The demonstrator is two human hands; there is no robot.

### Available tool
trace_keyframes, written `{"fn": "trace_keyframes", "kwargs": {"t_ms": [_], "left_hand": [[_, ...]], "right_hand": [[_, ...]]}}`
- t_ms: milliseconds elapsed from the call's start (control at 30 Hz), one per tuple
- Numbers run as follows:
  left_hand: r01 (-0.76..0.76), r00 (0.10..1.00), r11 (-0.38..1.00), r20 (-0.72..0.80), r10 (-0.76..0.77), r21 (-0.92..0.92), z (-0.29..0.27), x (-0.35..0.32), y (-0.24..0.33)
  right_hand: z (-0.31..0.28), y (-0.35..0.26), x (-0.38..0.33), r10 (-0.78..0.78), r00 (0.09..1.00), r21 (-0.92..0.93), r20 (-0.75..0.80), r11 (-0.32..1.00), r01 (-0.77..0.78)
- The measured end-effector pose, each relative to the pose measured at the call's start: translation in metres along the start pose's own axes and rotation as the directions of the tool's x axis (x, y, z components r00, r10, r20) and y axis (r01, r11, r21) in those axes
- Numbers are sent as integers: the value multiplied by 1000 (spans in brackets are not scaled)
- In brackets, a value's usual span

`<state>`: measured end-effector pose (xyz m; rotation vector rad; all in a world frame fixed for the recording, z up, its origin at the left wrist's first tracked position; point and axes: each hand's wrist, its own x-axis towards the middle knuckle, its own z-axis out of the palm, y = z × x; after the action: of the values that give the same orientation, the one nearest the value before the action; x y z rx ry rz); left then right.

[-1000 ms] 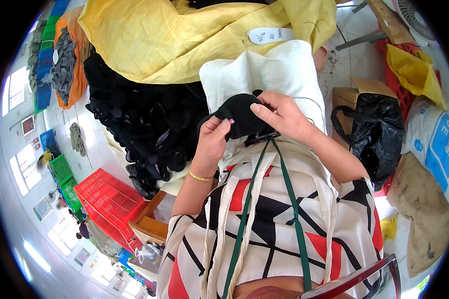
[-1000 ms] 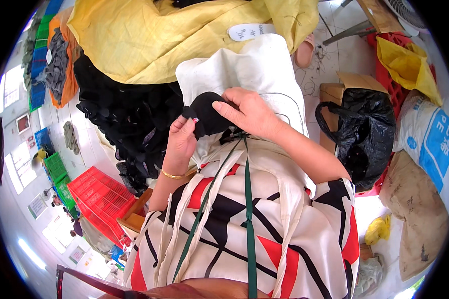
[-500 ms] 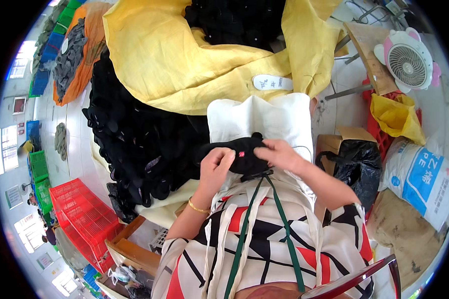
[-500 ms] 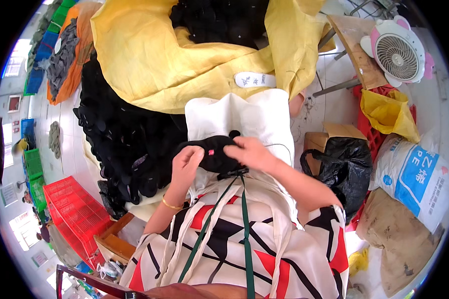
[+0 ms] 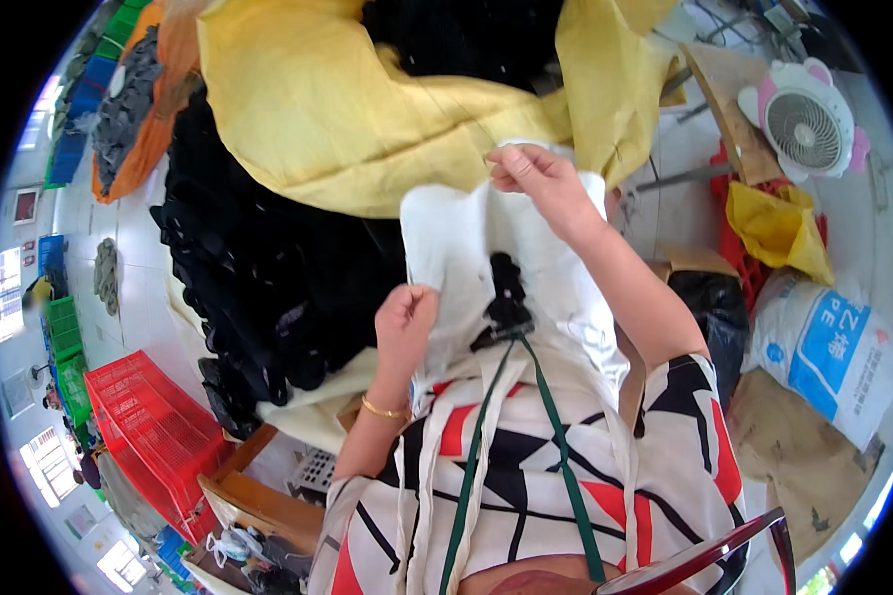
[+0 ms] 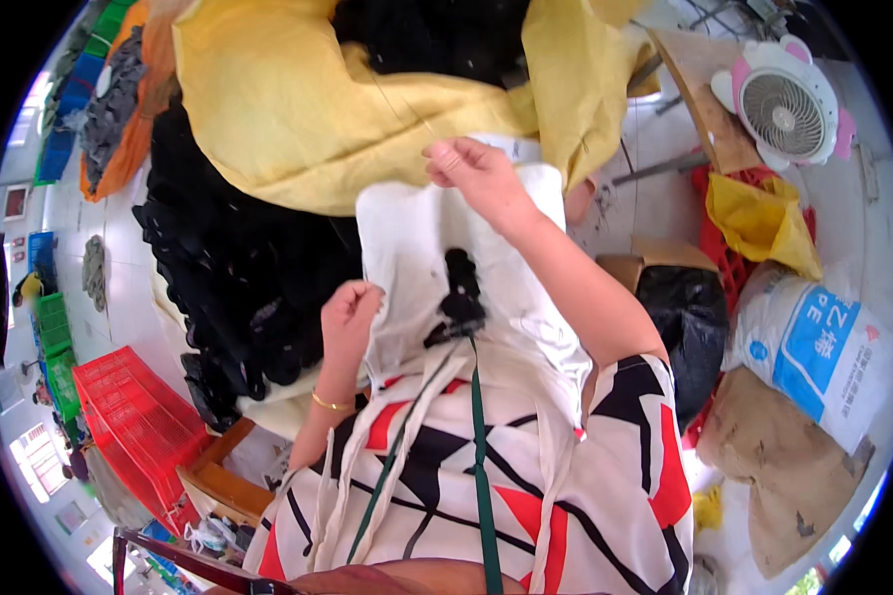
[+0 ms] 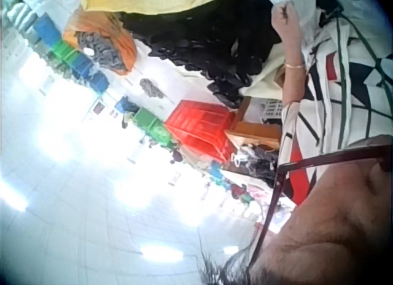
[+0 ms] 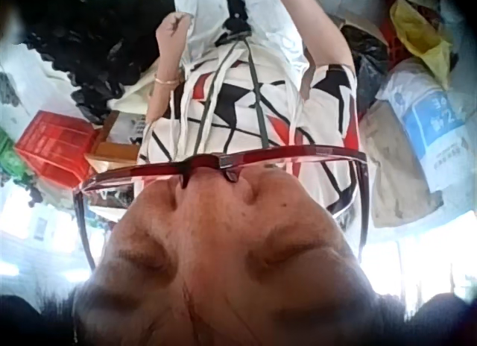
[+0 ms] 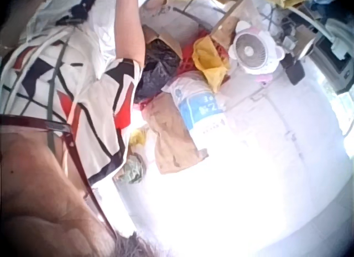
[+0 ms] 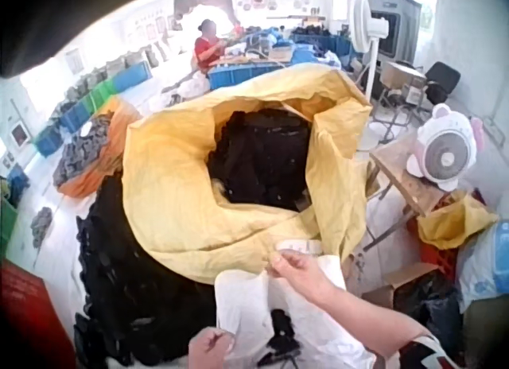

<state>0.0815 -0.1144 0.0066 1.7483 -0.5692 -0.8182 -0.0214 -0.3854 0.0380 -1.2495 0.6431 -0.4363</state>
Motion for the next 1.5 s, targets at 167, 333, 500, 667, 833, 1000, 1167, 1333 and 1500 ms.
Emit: {"fn": "trace_keyframes", "kwargs": {"t_ms": [167,333,500,667,833,1000,1167,1333,1500], "left_hand": [[-36,990,988,141,15,151,15,6,-3],[-289,922,905,345,176,312,47,31,-3],[-470,835,772,500,232,427,79,54,-7],[-596,699,661,700,147,456,86,54,-15],[-670,652,568,744,142,479,88,50,-16],[-554,700,604,713,-35,573,58,31,4],[-531,777,517,630,-21,672,44,0,-33],[-389,873,645,487,30,658,39,-10,-27],[-234,955,491,104,278,839,27,-1,-23]], "right_hand": [[-75,34,-54,182,951,109,-249,981,-159],[-203,70,-130,375,788,678,-488,732,71],[-422,142,-317,283,329,403,-901,828,390],[-480,142,-428,158,-13,130,-987,857,499],[-369,129,-314,246,333,375,-910,832,410],[-190,97,-192,131,723,110,-678,991,-76],[-96,80,-137,66,957,-353,-283,921,-167],[-42,70,-130,-211,976,-614,58,763,201],[-21,89,-139,-228,920,-706,318,591,391]]}}
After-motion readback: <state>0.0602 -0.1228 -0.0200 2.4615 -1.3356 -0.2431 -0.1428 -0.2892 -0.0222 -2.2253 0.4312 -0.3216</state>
